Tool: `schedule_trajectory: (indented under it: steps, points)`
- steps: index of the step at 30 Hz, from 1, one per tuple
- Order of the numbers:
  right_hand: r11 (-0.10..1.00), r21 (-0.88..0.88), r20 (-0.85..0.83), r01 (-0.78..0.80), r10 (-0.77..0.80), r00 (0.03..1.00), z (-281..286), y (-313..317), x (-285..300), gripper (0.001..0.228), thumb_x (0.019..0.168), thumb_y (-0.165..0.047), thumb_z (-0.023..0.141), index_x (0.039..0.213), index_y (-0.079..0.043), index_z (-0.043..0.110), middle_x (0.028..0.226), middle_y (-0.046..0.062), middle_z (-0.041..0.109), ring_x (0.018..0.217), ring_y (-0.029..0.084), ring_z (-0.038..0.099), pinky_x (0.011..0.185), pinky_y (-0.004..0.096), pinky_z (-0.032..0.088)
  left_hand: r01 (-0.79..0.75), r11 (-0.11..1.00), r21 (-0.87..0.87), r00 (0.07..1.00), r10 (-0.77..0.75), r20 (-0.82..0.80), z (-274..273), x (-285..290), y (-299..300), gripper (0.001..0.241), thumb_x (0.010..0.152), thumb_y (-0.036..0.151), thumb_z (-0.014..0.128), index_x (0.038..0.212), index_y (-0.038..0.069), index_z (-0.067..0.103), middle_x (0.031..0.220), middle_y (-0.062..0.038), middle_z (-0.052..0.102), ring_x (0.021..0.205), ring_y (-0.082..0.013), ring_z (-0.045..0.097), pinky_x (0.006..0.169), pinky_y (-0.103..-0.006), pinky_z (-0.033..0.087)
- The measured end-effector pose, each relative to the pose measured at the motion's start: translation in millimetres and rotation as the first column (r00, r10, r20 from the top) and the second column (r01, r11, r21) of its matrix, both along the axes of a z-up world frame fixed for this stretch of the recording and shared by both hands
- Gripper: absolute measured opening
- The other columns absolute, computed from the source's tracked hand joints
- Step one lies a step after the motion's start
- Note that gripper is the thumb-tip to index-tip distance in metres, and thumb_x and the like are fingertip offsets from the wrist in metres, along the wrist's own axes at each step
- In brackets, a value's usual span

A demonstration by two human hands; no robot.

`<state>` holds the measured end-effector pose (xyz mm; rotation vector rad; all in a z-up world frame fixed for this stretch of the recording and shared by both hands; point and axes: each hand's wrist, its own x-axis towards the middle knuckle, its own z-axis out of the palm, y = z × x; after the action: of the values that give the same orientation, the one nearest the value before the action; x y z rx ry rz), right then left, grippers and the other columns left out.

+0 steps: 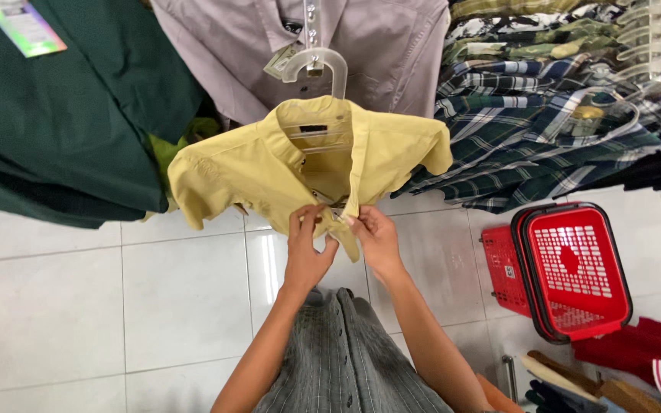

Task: The person selects a yellow short-sleeved shirt from a clothing rack in a store. They hold the shirt up, button the front placket, and then fold the garment neatly by hand. The person smooths the fabric and adjusts the folded shirt before the video ends.

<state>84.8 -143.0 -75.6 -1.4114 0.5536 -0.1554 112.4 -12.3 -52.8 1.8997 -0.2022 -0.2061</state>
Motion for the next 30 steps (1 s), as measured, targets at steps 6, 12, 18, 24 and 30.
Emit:
schedule_trajectory:
  steps: [6,12,18,24,30]
  points:
    - [0.983,0.185,0.057,-0.008,-0.003,0.998,-25.8,12.2,-6.9,0.014,0.086,-0.01,0.063,0.099,-0.005,0.058,0.086,0.003,0.06,0.079,0.01,0.056,0.077,0.026,0.051,-0.12,0.993,0.015,0.988,0.118,0.098,3.1,38.3,-2.9,0.034,0.087,0.015,0.061,0.118,0.001,0.056,0.113,-0.024,0.043,0.097,-0.0392,0.059,0.086,-0.0394,0.053]
    - [0.975,0.223,0.059,-0.015,0.002,0.998,-14.3,16.5,-1.9,0.011,0.09,-0.01,0.057,0.1,-0.006,0.055,0.09,0.002,0.059,0.082,0.009,0.054,0.079,0.026,0.05,-0.236,0.971,-0.026,0.957,0.238,0.165,-36.3,63.9,0.8,0.014,0.084,0.006,0.067,0.097,0.006,0.065,0.095,-0.011,0.053,0.083,-0.0285,0.066,0.075,-0.0332,0.058]
    - [0.991,0.123,0.088,-0.049,0.038,0.995,-19.1,10.7,16.0,0.013,0.086,-0.005,0.063,0.098,-0.003,0.059,0.085,0.005,0.063,0.077,0.009,0.056,0.076,0.027,0.05,-0.21,0.974,-0.09,0.975,0.215,0.059,-22.2,62.6,3.8,0.023,0.079,-0.005,0.064,0.098,0.007,0.068,0.088,-0.011,0.061,0.08,-0.0228,0.063,0.073,-0.031,0.057]
    - [0.991,0.039,0.062,-0.127,0.124,0.99,-37.1,4.6,26.4,0.009,0.086,-0.004,0.063,0.095,-0.002,0.063,0.08,0.005,0.063,0.077,0.009,0.057,0.077,0.027,0.05,-0.206,0.973,-0.104,0.979,0.204,-0.03,-21.8,55.4,11.7,0.027,0.076,0.0,0.07,0.101,0.01,0.071,0.084,-0.009,0.062,0.075,-0.0151,0.059,0.073,-0.0261,0.056]
    - [0.993,-0.027,0.055,-0.117,0.118,0.991,-40.4,12.4,27.0,0.01,0.091,-0.012,0.06,0.09,-0.003,0.063,0.076,0.006,0.062,0.076,0.01,0.053,0.076,0.028,0.048,-0.24,0.965,-0.11,0.971,0.236,-0.049,-17.2,51.2,18.7,0.018,0.077,0.008,0.073,0.094,0.01,0.072,0.076,-0.007,0.063,0.072,-0.0112,0.057,0.071,-0.025,0.055]
